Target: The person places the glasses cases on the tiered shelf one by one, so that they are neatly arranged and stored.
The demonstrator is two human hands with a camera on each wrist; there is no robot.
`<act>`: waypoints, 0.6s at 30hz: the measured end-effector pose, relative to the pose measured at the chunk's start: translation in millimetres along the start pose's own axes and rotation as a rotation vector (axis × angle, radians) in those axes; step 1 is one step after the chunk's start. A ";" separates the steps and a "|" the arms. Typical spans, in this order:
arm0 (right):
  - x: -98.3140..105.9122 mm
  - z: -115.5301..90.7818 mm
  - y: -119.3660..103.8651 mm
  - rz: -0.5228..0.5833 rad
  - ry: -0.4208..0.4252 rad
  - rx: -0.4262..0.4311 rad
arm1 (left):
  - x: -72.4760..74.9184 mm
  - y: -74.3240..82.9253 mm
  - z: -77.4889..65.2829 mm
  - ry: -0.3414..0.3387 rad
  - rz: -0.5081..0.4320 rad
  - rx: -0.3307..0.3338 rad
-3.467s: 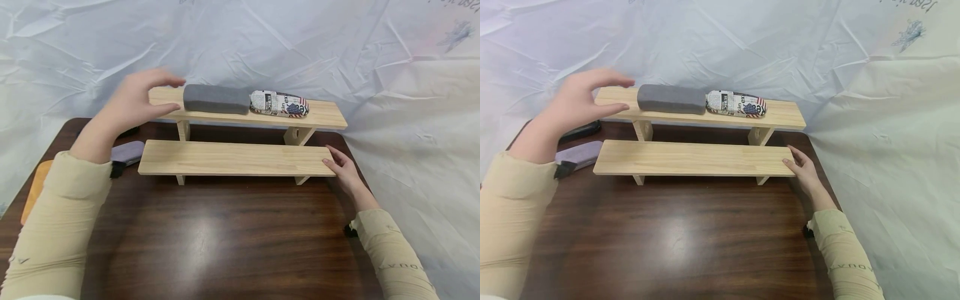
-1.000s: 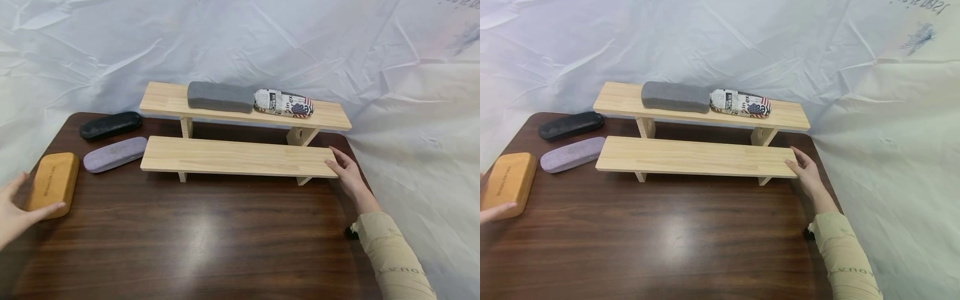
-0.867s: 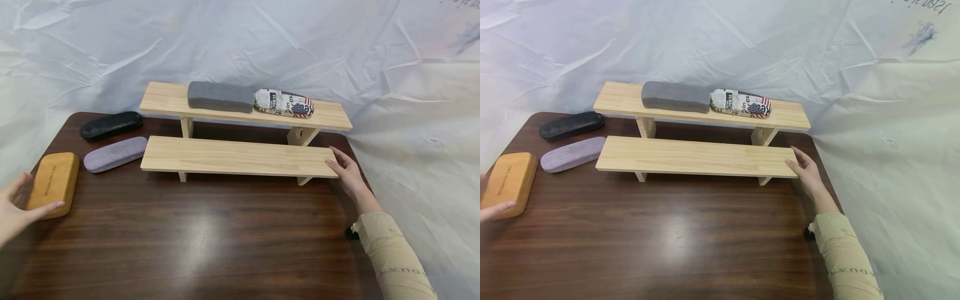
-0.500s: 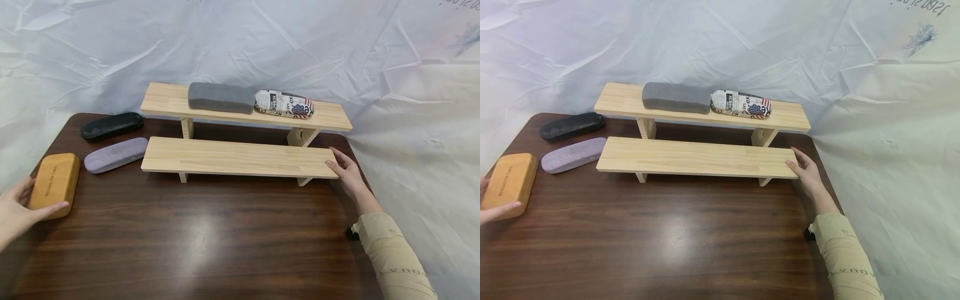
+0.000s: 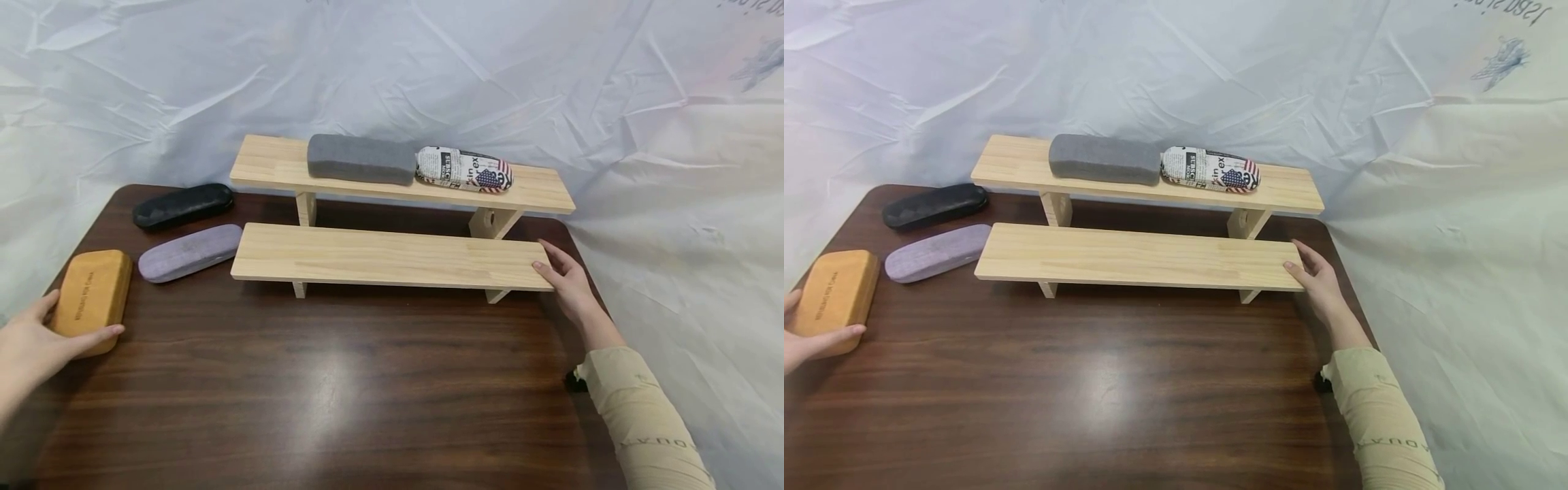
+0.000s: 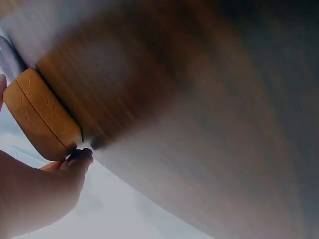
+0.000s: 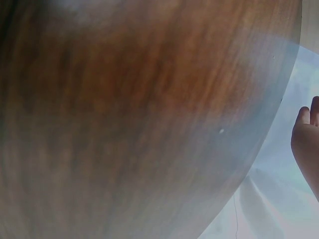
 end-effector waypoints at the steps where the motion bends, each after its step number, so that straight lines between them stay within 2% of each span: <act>1: 0.0 0.2 0.1 0.002 0.000 0.000 | -0.6 0.1 -0.6 -0.003 0.004 0.012; 5: -0.7 1.5 0.2 -0.005 0.002 0.008 | -2.7 -1.4 -0.7 -0.009 0.000 0.055; 9: -1.1 3.0 0.5 -0.023 0.011 0.010 | -4.5 -6.9 3.6 0.011 -0.030 0.069; 13: -0.8 2.8 0.5 -0.027 0.011 0.005 | -3.4 -14.0 4.6 0.044 -0.129 0.064; 18: 0.4 0.8 0.3 -0.022 0.006 0.006 | 2.7 -13.2 -4.2 0.089 -0.278 0.080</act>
Point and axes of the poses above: each hand's wrist, its own z-axis towards the middle knuckle, its own x-axis out of the back of the hand, y = z × x, the point moved 4 cm from there along z, towards the middle knuckle, and after that the axes turned 5 degrees about -z, right-handed, at the moved point
